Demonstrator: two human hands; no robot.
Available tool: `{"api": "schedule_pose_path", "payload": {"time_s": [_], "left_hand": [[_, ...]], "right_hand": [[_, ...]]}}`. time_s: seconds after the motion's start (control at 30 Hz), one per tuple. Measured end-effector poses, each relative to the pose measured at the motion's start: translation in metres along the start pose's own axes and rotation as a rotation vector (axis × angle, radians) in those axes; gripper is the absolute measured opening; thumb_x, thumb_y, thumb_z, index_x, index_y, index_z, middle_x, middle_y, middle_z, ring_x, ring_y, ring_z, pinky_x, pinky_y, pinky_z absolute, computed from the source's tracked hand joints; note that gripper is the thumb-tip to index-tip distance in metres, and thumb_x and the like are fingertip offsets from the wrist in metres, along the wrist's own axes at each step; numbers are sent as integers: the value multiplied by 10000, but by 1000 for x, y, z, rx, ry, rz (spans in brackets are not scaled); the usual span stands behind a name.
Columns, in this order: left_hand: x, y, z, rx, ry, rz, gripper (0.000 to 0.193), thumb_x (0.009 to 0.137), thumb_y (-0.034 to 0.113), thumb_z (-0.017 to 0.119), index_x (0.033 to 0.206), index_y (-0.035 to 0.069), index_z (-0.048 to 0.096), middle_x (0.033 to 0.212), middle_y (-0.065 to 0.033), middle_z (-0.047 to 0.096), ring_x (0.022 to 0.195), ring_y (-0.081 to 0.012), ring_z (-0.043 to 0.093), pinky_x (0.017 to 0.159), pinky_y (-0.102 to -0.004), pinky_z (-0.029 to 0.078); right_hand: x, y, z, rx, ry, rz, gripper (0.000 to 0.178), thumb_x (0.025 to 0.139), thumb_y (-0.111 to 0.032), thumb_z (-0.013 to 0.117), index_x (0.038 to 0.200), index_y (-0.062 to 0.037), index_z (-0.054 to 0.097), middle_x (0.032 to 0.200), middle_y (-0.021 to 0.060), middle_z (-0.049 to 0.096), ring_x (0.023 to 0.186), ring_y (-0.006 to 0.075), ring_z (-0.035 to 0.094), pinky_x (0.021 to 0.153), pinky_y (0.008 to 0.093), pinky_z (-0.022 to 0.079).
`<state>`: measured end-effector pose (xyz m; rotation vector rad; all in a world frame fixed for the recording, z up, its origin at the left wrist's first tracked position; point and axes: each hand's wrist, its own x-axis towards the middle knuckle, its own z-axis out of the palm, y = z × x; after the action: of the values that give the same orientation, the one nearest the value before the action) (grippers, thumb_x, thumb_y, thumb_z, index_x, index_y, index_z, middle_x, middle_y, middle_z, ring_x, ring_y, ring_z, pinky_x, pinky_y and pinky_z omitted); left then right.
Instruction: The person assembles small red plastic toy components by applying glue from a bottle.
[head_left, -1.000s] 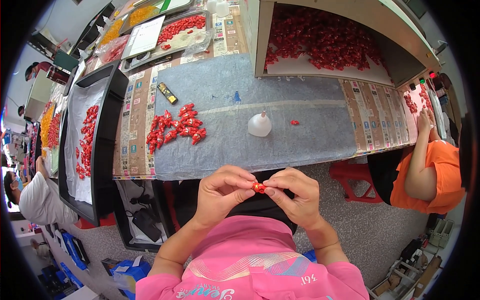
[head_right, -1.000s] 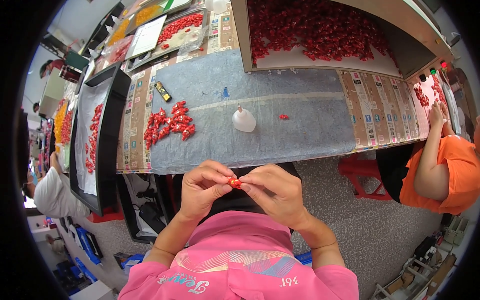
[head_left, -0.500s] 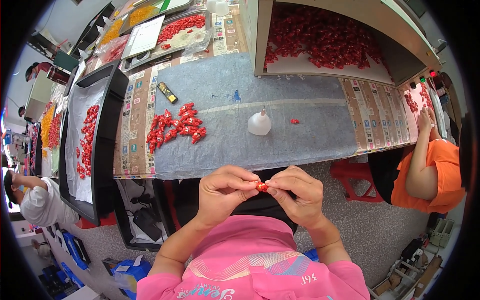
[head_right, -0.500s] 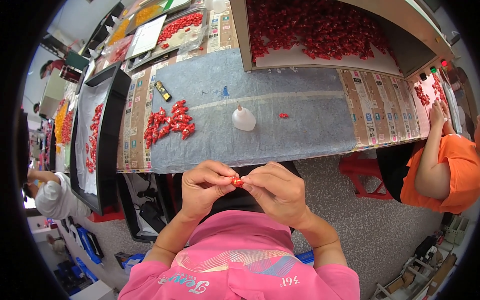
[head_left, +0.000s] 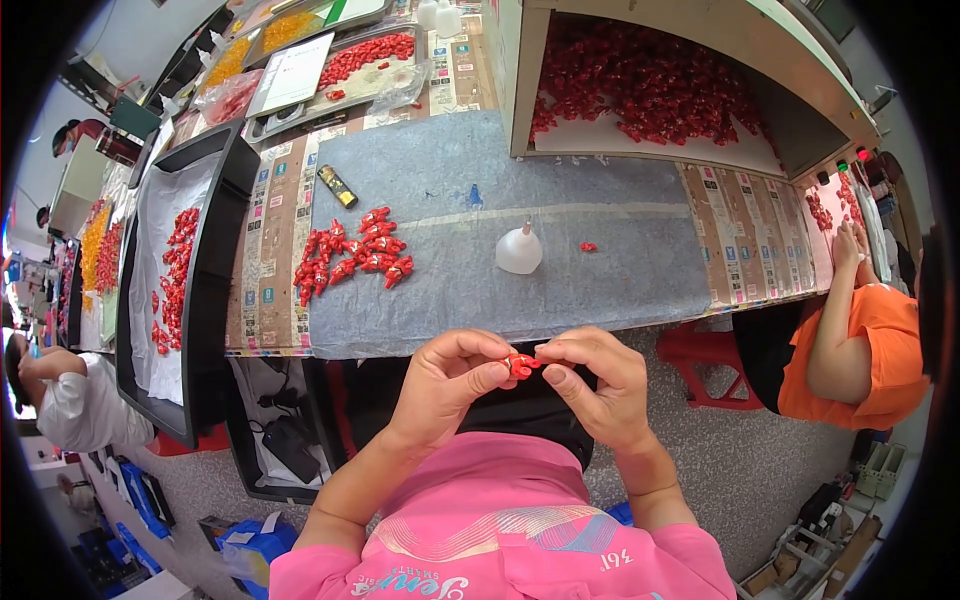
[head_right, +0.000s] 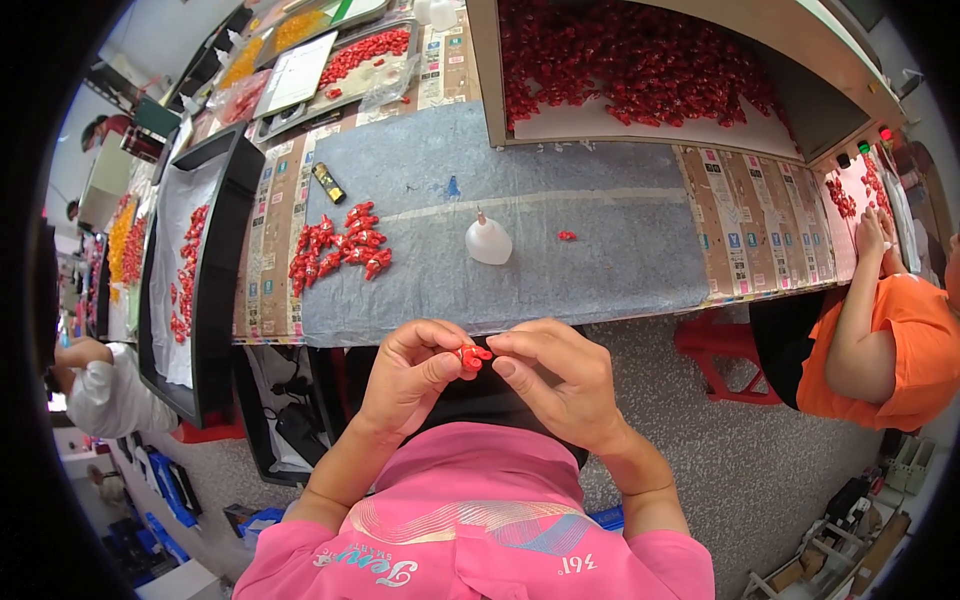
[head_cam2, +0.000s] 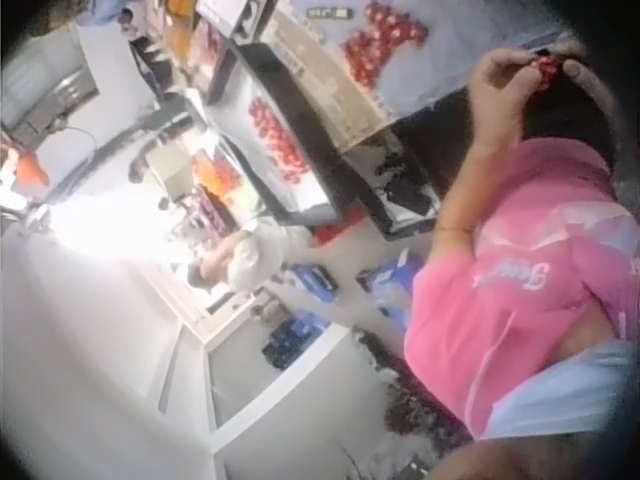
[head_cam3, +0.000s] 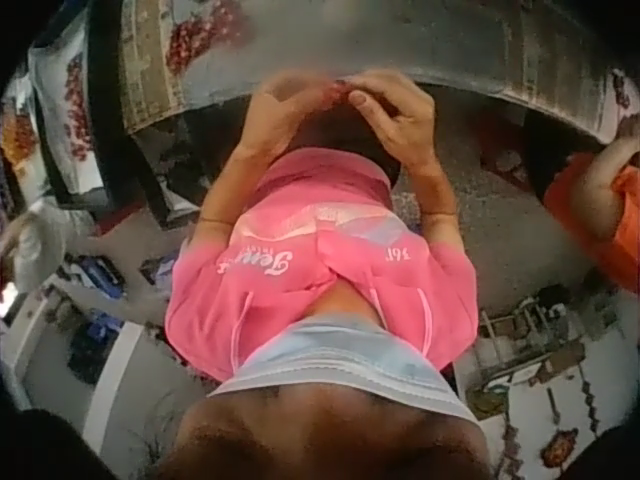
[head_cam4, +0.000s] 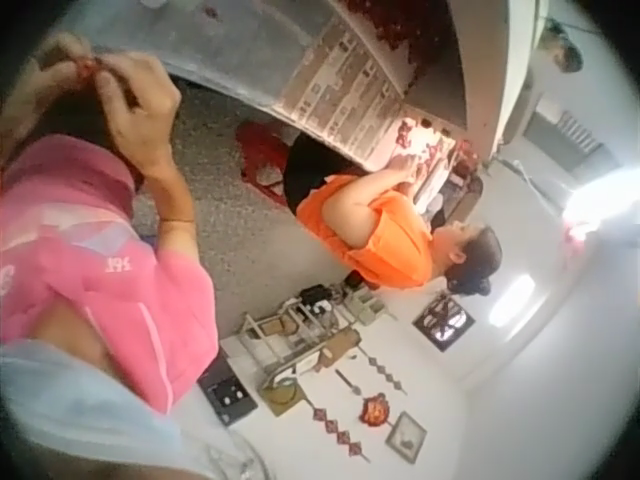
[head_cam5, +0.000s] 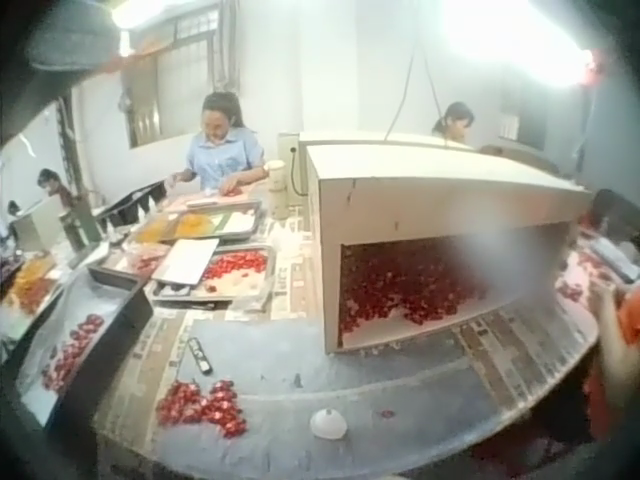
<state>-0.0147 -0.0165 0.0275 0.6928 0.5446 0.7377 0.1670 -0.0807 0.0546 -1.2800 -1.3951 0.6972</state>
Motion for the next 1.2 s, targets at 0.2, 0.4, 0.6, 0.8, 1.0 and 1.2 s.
{"api": "schedule_pose_path", "payload": {"time_s": [0.2,0.4,0.6,0.8,1.0,1.2], "left_hand": [[2,-2,0,24,-41,39,135,809,-31,658,935,13,632,965,-117,606,869,-195,618,791,-312,530],[1,-2,-1,124,-15,120,156,779,-85,660,894,21,656,965,-124,616,889,-198,621,822,-322,525],[-3,2,1,210,-15,172,159,770,-96,674,887,10,689,968,-109,640,897,-168,627,827,-284,520],[-5,4,4,252,-33,225,169,762,-101,681,889,11,690,964,-111,641,877,-166,637,809,-279,535],[-4,0,5,217,-6,204,166,764,-106,675,885,6,688,971,-112,634,899,-164,626,813,-274,532],[-1,3,4,187,-36,202,171,766,-112,667,898,-3,658,998,-112,616,928,-160,609,838,-282,512]], "right_hand": [[-1,1,3,14,3,23,135,799,-47,696,926,-1,682,836,101,660,737,171,621,652,262,484],[-1,-1,4,-4,-9,8,116,793,-22,692,907,-1,684,810,103,663,725,183,625,639,268,484],[-2,-2,5,-44,-1,-97,107,784,-4,692,890,3,679,794,94,666,703,183,622,615,270,474],[-5,-1,5,-29,15,-140,108,779,-5,699,885,2,677,804,94,671,699,181,621,610,272,472],[-5,1,4,-41,11,-141,146,776,-1,693,920,-4,674,818,102,658,698,204,624,608,284,489],[-4,6,3,-19,-12,-76,155,783,-26,694,937,-26,681,881,94,665,784,215,634,665,299,500]]}}
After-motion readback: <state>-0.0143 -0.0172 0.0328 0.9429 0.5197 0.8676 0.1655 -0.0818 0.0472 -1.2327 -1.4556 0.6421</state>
